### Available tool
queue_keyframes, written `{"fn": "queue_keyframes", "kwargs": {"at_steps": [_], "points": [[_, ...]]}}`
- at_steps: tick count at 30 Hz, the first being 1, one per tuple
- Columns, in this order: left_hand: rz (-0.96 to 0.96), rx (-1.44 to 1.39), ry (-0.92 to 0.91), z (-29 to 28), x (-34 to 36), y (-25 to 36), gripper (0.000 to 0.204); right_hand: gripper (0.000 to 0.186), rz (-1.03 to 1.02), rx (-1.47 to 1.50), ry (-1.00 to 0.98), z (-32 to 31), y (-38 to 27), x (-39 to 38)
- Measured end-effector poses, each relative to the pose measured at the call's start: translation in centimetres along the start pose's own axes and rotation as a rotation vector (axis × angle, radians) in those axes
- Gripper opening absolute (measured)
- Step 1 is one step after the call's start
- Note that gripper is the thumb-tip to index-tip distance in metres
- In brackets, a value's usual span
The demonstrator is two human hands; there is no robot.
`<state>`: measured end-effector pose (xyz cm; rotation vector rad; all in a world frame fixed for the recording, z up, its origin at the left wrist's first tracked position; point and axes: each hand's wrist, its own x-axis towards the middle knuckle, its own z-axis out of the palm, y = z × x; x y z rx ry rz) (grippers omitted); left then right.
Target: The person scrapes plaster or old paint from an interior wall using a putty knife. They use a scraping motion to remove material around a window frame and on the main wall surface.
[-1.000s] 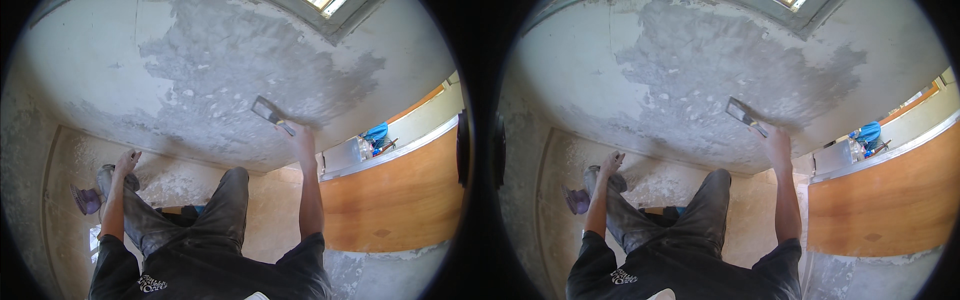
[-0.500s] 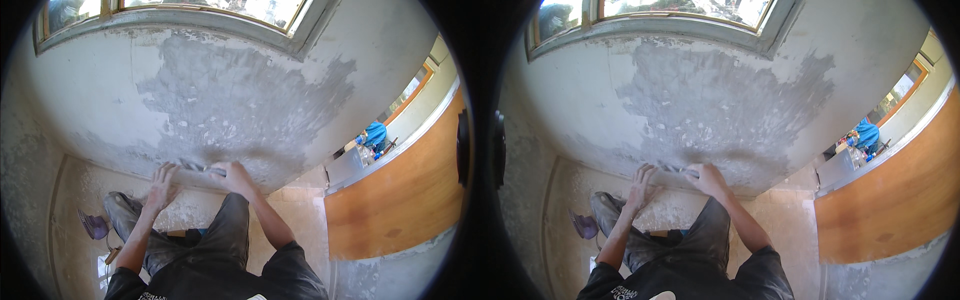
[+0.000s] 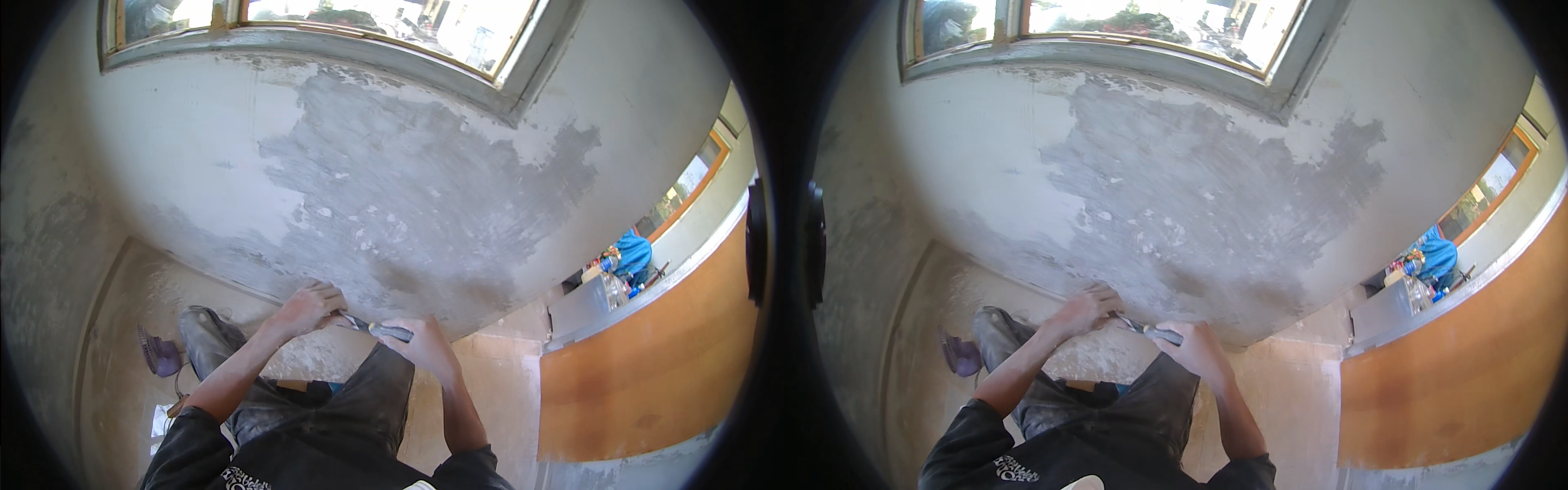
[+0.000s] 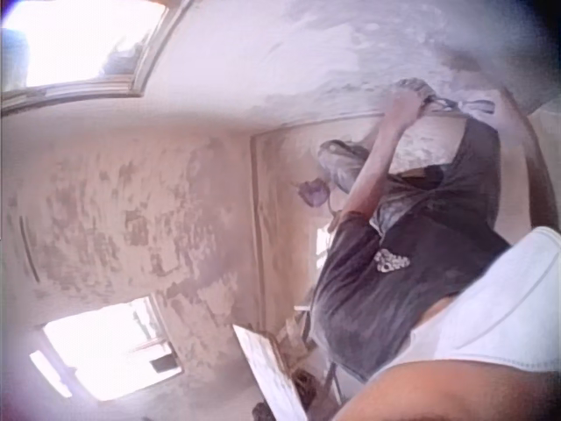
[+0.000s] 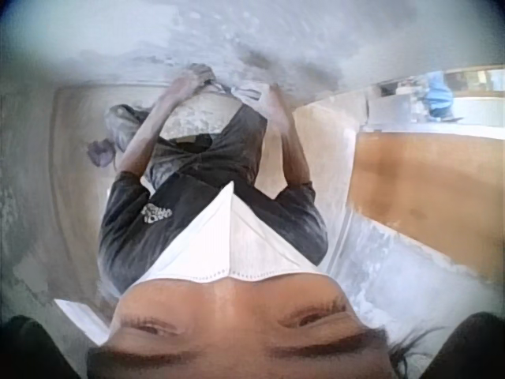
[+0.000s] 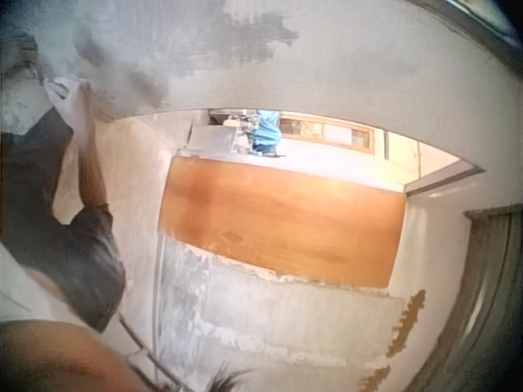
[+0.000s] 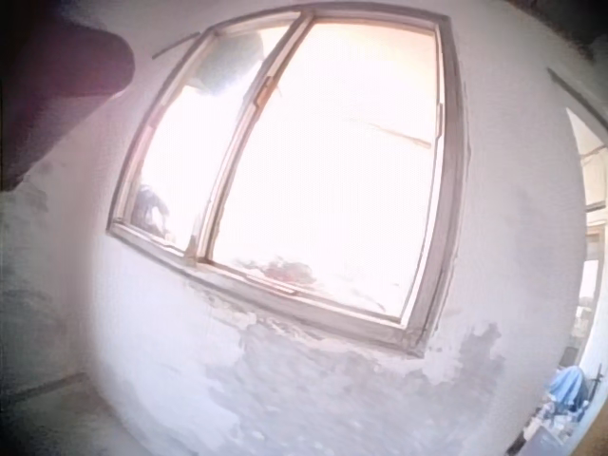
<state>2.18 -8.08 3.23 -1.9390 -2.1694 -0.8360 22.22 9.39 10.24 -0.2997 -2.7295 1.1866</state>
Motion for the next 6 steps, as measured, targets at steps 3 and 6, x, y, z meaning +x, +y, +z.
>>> {"fn": "queue_keyframes", "kwargs": {"at_steps": [3,6], "points": [[0.002,-0.027,-0.212,-0.3,-0.3,-0.8,0.025,0.027,0.008,0.049,0.007,0.2,0.7,-1.1],[-0.078,-0.084,-0.223,-2.2,0.0,-2.2,0.02,0.026,0.024,0.249,0.072,1.1,3.5,-1.9]]}}
